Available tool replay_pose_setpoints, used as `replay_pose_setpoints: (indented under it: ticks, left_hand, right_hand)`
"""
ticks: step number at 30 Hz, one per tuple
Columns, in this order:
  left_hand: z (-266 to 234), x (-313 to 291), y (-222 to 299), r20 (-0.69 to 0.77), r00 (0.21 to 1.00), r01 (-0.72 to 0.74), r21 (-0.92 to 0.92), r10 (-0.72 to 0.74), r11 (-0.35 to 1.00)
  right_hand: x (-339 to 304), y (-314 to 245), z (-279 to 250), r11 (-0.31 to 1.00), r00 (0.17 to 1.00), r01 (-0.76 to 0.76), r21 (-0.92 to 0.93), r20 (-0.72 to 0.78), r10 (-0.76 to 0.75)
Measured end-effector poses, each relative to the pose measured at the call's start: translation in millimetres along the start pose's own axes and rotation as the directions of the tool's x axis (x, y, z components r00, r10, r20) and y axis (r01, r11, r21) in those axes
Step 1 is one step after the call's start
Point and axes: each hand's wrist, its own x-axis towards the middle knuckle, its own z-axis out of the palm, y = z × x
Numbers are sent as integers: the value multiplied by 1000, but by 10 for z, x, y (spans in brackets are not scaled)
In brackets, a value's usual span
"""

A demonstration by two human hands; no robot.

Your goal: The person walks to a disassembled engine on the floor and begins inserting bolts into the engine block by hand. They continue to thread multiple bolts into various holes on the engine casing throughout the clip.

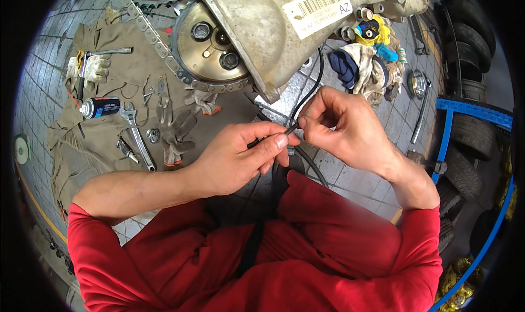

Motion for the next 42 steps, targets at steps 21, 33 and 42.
replay_pose_setpoints:
  ticks: [21, 33, 42]
  left_hand:
    - [-38, -24, 104, -12, 998, 62, -131, -64, 989]
    - [-60, -47, 166, 9, 998, 64, -162, -63, 985]
    - [-32, -36, 159, -14, 999, 37, -117, -39, 992]
  right_hand:
    - [-22, 116, 124, 975, 965, 213, 58, -167, -201]
    - [-65, 54, 100, 953, 946, 300, -33, -121, -302]
    - [-70, 49, 122, 975, 972, 203, 90, -136, -190]
